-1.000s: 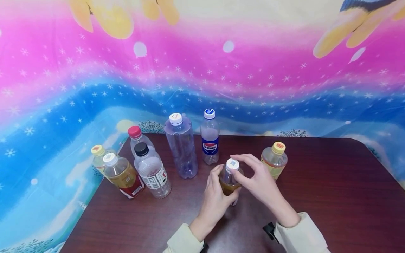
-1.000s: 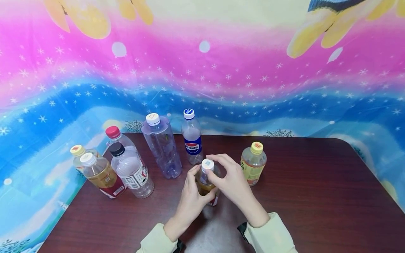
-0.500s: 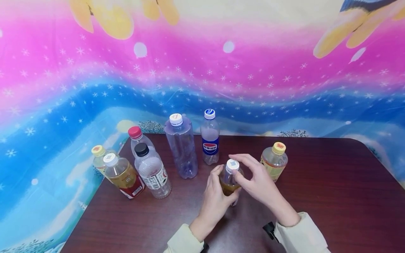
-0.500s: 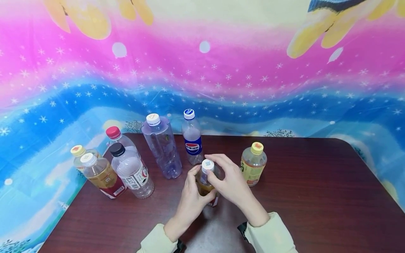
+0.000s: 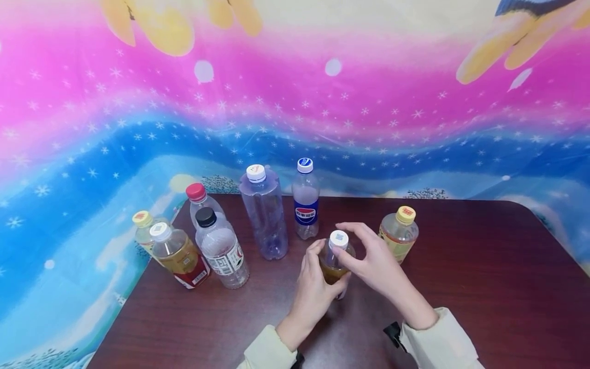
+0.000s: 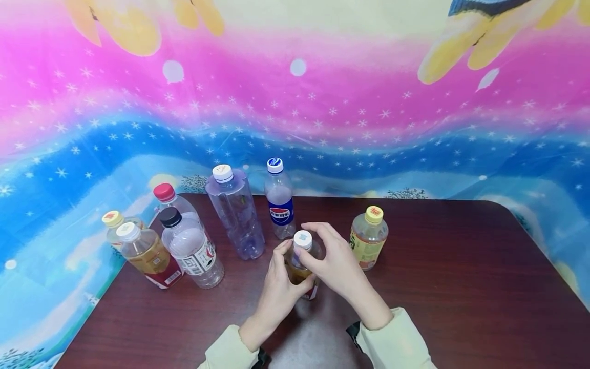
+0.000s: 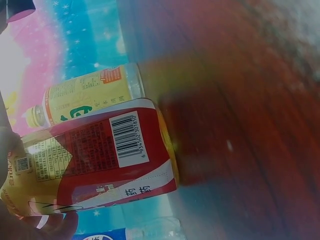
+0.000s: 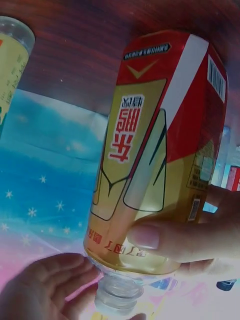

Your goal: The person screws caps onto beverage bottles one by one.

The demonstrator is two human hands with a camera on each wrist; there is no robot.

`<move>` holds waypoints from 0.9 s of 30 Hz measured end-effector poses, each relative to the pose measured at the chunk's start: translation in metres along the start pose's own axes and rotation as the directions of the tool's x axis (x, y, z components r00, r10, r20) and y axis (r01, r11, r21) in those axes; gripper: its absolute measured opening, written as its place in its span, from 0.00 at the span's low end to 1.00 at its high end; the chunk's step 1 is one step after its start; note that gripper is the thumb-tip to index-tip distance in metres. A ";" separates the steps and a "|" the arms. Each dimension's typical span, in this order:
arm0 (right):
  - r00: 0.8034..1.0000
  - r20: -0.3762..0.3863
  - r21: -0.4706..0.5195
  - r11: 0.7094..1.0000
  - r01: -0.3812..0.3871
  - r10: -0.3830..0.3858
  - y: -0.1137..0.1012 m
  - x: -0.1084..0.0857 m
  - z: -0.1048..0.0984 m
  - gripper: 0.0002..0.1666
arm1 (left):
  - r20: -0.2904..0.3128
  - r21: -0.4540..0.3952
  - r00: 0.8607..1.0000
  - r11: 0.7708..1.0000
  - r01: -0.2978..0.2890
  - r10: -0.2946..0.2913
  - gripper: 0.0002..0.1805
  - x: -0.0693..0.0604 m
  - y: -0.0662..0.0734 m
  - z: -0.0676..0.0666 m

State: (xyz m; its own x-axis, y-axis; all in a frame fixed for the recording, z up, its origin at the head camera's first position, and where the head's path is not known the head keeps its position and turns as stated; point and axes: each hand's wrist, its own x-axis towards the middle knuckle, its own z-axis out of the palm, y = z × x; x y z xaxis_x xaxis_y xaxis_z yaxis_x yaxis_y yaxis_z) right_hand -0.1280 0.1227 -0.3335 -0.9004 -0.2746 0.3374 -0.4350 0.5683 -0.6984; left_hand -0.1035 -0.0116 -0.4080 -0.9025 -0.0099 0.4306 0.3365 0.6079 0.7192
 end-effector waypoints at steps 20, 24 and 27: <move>0.999 0.029 0.008 0.999 0.038 -0.038 -0.001 -0.002 0.000 0.24 | -0.034 0.022 0.999 0.999 -0.038 0.038 0.42 0.000 -0.003 0.002; 1.000 0.003 0.003 1.000 0.018 -0.018 0.000 -0.002 -0.001 0.22 | -0.028 0.030 0.999 0.999 -0.034 0.034 0.42 0.000 -0.003 0.002; 0.999 -0.028 -0.009 1.000 -0.029 0.029 -0.002 -0.001 0.000 0.21 | -0.026 0.033 0.999 0.999 -0.027 0.028 0.42 0.000 -0.002 0.001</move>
State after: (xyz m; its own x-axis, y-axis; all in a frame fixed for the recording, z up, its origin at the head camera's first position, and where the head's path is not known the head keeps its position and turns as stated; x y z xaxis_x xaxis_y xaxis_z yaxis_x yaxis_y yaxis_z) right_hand -0.1263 0.1219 -0.3329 -0.9122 -0.2361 0.3350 -0.4087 0.5831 -0.7021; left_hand -0.1044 -0.0120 -0.4107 -0.8855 -0.0140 0.4645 0.3515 0.6335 0.6893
